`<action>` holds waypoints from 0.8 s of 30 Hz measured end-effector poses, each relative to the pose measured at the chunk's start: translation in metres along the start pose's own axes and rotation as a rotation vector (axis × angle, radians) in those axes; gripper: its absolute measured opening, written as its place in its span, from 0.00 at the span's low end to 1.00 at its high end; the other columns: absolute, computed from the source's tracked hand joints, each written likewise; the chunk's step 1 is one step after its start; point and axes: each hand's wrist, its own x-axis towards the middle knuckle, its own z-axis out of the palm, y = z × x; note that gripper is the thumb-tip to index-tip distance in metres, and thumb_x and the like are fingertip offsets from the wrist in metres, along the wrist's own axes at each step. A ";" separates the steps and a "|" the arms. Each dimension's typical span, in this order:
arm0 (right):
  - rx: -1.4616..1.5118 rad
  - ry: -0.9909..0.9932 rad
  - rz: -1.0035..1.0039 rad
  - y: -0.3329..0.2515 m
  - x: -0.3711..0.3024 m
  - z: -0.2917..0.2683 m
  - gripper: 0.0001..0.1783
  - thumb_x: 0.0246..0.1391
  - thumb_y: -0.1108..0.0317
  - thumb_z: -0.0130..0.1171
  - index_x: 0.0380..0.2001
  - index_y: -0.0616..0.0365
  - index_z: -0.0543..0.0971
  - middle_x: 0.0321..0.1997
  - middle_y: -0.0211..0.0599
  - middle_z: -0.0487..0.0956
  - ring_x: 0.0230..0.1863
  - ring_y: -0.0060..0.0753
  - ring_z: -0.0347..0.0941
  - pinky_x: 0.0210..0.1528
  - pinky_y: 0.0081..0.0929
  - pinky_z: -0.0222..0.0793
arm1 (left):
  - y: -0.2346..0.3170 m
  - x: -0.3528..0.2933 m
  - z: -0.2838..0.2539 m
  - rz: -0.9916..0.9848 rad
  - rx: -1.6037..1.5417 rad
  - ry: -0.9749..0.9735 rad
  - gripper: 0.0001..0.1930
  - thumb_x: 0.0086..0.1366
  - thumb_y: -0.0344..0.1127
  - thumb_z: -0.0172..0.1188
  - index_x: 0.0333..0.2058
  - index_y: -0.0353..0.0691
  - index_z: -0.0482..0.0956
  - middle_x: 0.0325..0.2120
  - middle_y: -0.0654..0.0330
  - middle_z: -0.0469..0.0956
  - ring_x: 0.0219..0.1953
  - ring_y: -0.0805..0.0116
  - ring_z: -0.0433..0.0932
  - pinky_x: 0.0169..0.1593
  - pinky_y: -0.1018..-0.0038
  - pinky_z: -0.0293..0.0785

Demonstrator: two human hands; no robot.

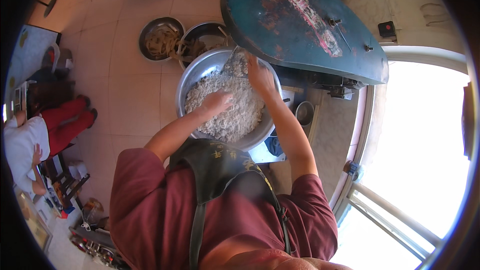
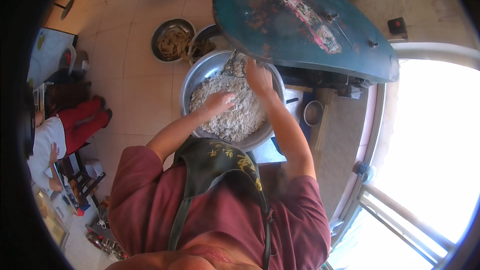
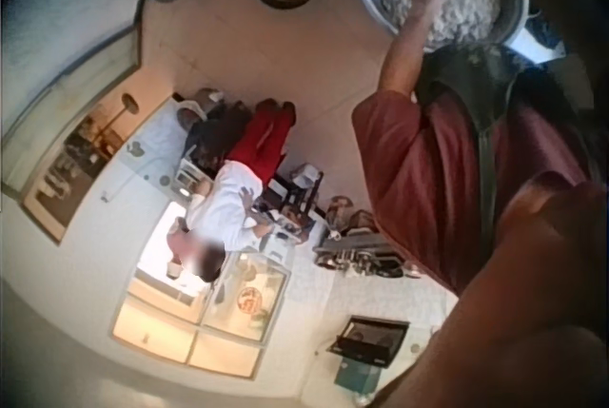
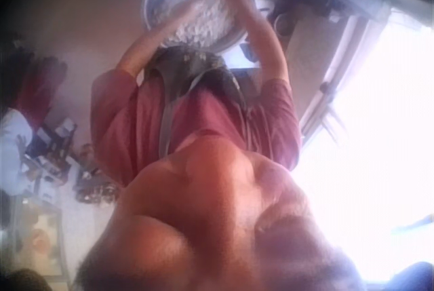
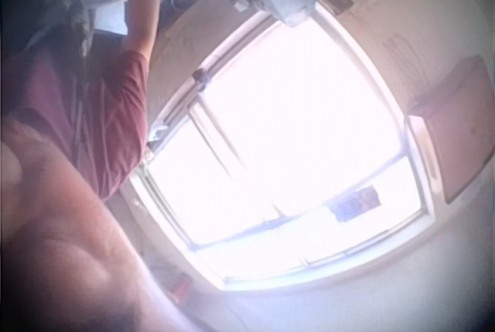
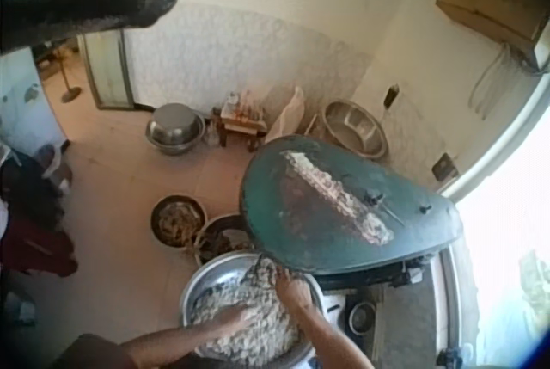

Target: The person mixes and kneads a large quantity of white dough in a large metal basin by hand.

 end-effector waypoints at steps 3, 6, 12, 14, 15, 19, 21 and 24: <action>-0.001 0.022 -0.136 -0.020 -0.067 -0.015 0.17 0.65 0.62 0.45 0.55 0.50 0.67 0.23 0.55 0.80 0.25 0.62 0.77 0.25 0.53 0.73 | -0.007 -0.005 -0.010 -0.048 0.001 0.011 0.20 0.63 0.50 0.63 0.49 0.46 0.79 0.40 0.50 0.78 0.40 0.48 0.80 0.43 0.58 0.77; -0.054 0.081 -0.251 -0.017 -0.056 0.012 0.21 0.66 0.61 0.46 0.60 0.47 0.64 0.22 0.54 0.79 0.25 0.59 0.78 0.24 0.52 0.73 | -0.004 -0.002 -0.003 -0.014 -0.006 -0.017 0.19 0.64 0.49 0.62 0.49 0.46 0.79 0.40 0.50 0.77 0.40 0.48 0.80 0.43 0.58 0.77; -0.030 0.066 -0.174 -0.026 -0.015 0.004 0.28 0.65 0.62 0.46 0.67 0.43 0.59 0.19 0.48 0.79 0.22 0.54 0.79 0.25 0.52 0.74 | -0.009 -0.002 0.000 0.023 -0.093 0.080 0.14 0.66 0.44 0.59 0.45 0.44 0.80 0.39 0.48 0.77 0.39 0.47 0.79 0.42 0.56 0.76; -0.086 0.026 -0.296 -0.033 -0.052 -0.004 0.30 0.64 0.64 0.47 0.68 0.45 0.57 0.19 0.47 0.79 0.22 0.55 0.79 0.26 0.53 0.75 | -0.011 0.002 -0.005 -0.005 -0.092 0.094 0.13 0.66 0.44 0.59 0.45 0.45 0.81 0.39 0.48 0.77 0.39 0.47 0.79 0.43 0.57 0.76; -0.044 0.018 -0.397 -0.032 -0.060 0.007 0.33 0.62 0.66 0.48 0.69 0.50 0.55 0.18 0.46 0.79 0.21 0.51 0.79 0.25 0.50 0.75 | -0.011 0.000 -0.003 -0.019 -0.076 0.070 0.13 0.66 0.44 0.59 0.45 0.45 0.81 0.38 0.48 0.77 0.39 0.47 0.79 0.43 0.56 0.76; -0.094 0.109 -0.038 -0.003 0.010 0.049 0.28 0.65 0.64 0.43 0.67 0.48 0.57 0.26 0.56 0.81 0.29 0.61 0.79 0.33 0.57 0.74 | 0.007 0.005 0.006 0.103 -0.060 0.083 0.09 0.65 0.42 0.58 0.40 0.46 0.80 0.36 0.51 0.77 0.37 0.46 0.79 0.40 0.55 0.76; -0.062 0.074 -0.037 -0.007 0.020 0.036 0.28 0.65 0.63 0.44 0.66 0.50 0.56 0.27 0.57 0.81 0.29 0.62 0.79 0.33 0.57 0.73 | 0.007 0.007 0.007 0.133 -0.058 0.108 0.09 0.65 0.42 0.58 0.39 0.47 0.80 0.37 0.51 0.77 0.36 0.46 0.79 0.40 0.54 0.76; -0.088 0.114 -0.095 -0.018 -0.020 0.005 0.32 0.62 0.65 0.48 0.68 0.52 0.55 0.24 0.53 0.81 0.26 0.58 0.79 0.28 0.52 0.75 | -0.001 -0.001 0.004 0.047 -0.064 0.102 0.09 0.65 0.42 0.58 0.39 0.46 0.80 0.37 0.52 0.77 0.36 0.47 0.79 0.39 0.54 0.76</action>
